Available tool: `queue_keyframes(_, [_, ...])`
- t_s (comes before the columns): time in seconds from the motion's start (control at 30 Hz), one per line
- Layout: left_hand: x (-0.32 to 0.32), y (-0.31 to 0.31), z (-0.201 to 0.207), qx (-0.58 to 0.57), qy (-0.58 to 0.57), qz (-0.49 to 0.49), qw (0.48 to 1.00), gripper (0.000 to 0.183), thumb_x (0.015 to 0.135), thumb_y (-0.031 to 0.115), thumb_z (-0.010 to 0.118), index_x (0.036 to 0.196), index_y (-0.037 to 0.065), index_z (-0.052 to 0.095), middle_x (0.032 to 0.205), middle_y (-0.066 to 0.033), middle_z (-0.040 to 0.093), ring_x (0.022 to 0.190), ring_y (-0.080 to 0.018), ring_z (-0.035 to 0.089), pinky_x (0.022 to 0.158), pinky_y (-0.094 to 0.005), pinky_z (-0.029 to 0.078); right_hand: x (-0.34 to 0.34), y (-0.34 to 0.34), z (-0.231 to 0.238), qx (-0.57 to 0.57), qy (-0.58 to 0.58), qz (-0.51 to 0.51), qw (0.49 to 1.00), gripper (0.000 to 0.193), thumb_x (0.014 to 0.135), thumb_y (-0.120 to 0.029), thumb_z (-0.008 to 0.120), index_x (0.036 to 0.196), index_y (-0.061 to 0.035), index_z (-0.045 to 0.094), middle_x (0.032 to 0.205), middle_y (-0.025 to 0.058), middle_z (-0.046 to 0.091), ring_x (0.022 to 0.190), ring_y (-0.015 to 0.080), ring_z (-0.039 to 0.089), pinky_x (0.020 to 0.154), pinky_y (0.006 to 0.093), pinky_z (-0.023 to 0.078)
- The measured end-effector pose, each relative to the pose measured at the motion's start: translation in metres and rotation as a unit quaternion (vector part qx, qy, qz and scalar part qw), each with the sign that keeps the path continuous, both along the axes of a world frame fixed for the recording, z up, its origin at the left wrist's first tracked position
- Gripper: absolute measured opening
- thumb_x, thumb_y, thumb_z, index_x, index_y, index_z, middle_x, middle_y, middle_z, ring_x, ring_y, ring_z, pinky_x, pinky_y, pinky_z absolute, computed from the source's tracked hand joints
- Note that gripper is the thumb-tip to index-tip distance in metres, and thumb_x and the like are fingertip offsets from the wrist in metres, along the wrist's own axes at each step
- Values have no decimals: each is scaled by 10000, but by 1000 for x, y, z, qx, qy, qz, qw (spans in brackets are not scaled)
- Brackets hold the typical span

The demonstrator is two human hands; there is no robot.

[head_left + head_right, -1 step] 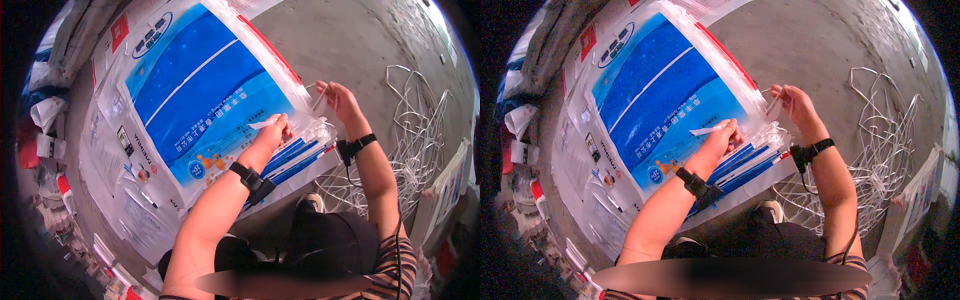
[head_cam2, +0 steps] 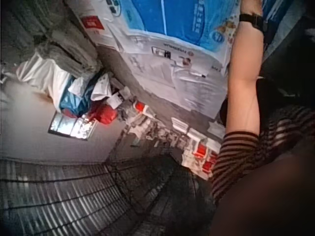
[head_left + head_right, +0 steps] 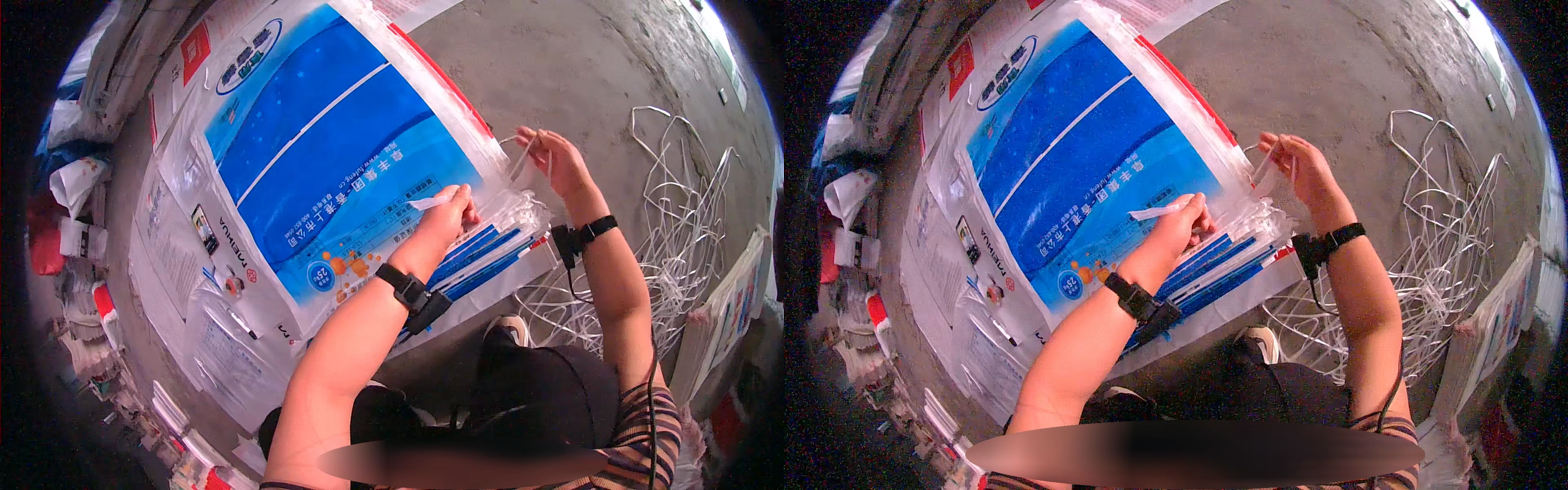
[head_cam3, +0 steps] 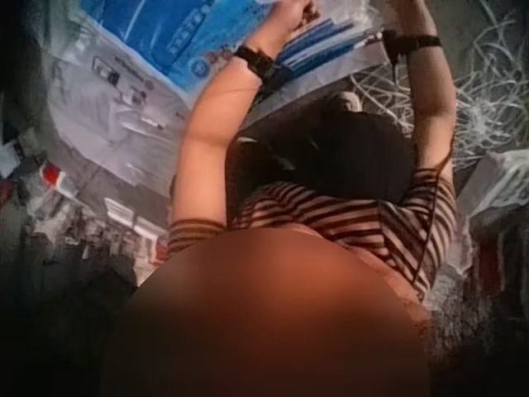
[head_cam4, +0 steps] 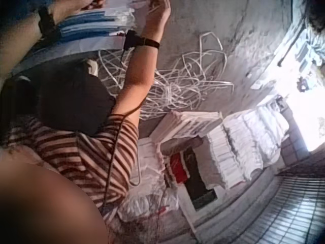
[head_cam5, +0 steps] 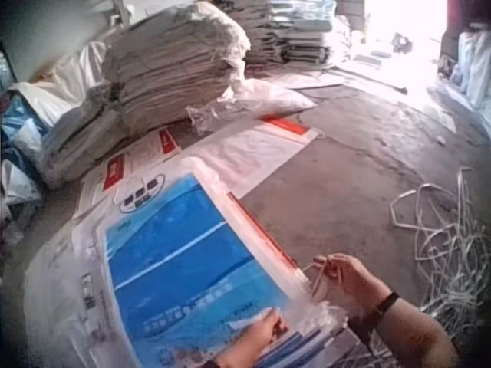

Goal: Organizing, stacking, and tying large industrial plastic bags using twine and scissors.

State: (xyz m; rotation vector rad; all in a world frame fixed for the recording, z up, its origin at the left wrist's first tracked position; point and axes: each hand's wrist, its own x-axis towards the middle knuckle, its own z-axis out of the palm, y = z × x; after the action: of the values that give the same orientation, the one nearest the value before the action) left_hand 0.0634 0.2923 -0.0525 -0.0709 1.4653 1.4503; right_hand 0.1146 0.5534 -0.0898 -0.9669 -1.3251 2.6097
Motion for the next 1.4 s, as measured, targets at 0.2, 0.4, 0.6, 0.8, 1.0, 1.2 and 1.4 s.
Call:
queue_keyframes(0.2, [-3,3,-2,-41,22,-19,999,345,1042,391,418,836,133,519,754,3,573,749,-121,591,600,-262,382,-28,-15,41,-17,96,59,993,203,1008,-273,531,1012,-83,602,1051,160,683,900,226,672,823,291,517])
queue_keyframes(0.4, [-11,-1,1,-29,2,-1,1000,324,1037,389,443,817,153,482,683,29,481,744,-120,570,540,-242,343,-37,-2,12,130,-24,188,973,282,1012,-312,555,826,-102,521,671,-27,441,592,68,442,500,264,364])
queue_keyframes(0.6, [-16,-7,-3,-49,15,3,999,325,1036,379,442,806,154,490,706,23,505,804,-118,564,573,-260,344,-21,-16,-6,365,-121,184,904,289,974,-282,603,827,-33,582,684,28,549,591,169,528,554,337,443])
queue_keyframes(0.8, [-43,21,33,16,176,40,983,326,997,424,545,936,132,678,931,26,645,893,-97,539,734,-300,393,-17,-35,47,556,45,461,690,262,911,-314,620,876,-55,632,761,207,634,694,398,611,662,461,488])
queue_keyframes(1.0, [-29,42,26,83,107,72,988,307,996,388,574,950,97,661,960,-7,671,741,-65,514,631,-219,374,-22,-39,62,574,31,549,607,276,930,-330,569,913,-65,641,780,220,653,746,417,641,695,499,489])
queue_keyframes(1.2, [-30,46,13,96,10,205,974,283,1001,383,565,952,109,610,1035,-61,698,780,-86,604,656,-218,463,-19,-38,64,544,19,531,650,311,955,-340,523,895,-56,636,784,223,656,752,415,643,699,502,485])
queue_keyframes(1.4, [-26,49,4,140,0,215,966,289,998,387,567,938,106,601,1052,-89,696,829,-115,635,753,-236,519,-20,-35,52,519,31,527,672,303,960,-329,519,898,-58,640,783,203,662,723,393,642,685,477,492])
